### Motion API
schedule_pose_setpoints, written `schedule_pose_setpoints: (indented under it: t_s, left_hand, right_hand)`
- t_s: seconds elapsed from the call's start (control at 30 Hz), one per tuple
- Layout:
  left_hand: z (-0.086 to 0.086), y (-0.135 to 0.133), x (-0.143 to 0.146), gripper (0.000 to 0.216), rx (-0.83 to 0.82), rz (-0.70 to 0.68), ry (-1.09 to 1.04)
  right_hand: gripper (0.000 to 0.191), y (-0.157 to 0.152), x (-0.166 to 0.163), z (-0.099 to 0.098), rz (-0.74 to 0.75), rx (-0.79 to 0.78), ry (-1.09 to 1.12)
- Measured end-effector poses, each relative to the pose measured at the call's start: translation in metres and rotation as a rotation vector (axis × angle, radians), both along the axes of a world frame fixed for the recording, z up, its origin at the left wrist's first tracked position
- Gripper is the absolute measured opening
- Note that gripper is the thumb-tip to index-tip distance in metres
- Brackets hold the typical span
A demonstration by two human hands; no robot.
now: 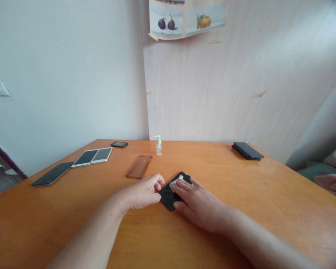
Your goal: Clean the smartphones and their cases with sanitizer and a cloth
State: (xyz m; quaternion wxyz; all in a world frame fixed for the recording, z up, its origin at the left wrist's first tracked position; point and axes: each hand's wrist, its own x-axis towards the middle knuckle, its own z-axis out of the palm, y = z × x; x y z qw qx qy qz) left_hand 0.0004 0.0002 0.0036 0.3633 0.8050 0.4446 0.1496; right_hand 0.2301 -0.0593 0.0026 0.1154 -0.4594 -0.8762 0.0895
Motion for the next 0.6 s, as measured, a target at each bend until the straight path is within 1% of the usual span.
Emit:
schedule_pose_setpoints:
  t_s: [0.07,0.1,0.13,0.17,0.3,0.33,0.37,0.43,0.53,0.6]
  left_hand:
    - [-0.002,0.001,0.0,0.033,-0.011,-0.012,-0.03]
    - [-0.002,0.001,0.0,0.032,-0.013,-0.016,-0.035]
    - [-0.002,0.001,0.001,0.032,-0.013,-0.017,-0.034]
    - [-0.001,0.001,0.001,0.031,-0.013,-0.015,-0.027]
    - [0.003,-0.001,0.003,0.028,-0.004,-0.015,0.0]
    - [0.003,-0.001,0.004,0.027,-0.003,-0.017,0.0]
    - [0.004,-0.002,0.004,0.028,-0.002,-0.018,0.0]
    - [0.004,-0.002,0.004,0.028,0.003,-0.015,-0.004]
    - [0.003,-0.001,0.003,0.028,0.013,-0.014,-0.004]
    - [0.004,-0.001,0.003,0.027,0.012,-0.016,0.005]
  right_hand:
    - [0.055,-0.013,-0.007,0.007,0.134,-0.032,0.019]
    - [0.055,-0.015,-0.008,0.008,0.161,-0.044,0.019]
    - [0.054,-0.015,-0.008,0.008,0.15,-0.049,0.015]
    - [0.054,-0.012,-0.005,0.007,0.104,-0.047,0.005]
    - [0.057,0.008,0.013,-0.004,-0.183,-0.011,-0.061]
    - [0.058,0.01,0.016,-0.005,-0.215,-0.005,-0.074]
    - [0.059,0.009,0.016,-0.004,-0.215,-0.002,-0.078]
    - [0.058,-0.001,0.011,0.002,-0.13,-0.009,-0.057]
    - [0.056,-0.024,-0.005,0.019,0.11,-0.061,-0.004]
    - [0.054,-0.031,-0.009,0.025,0.194,-0.09,0.007]
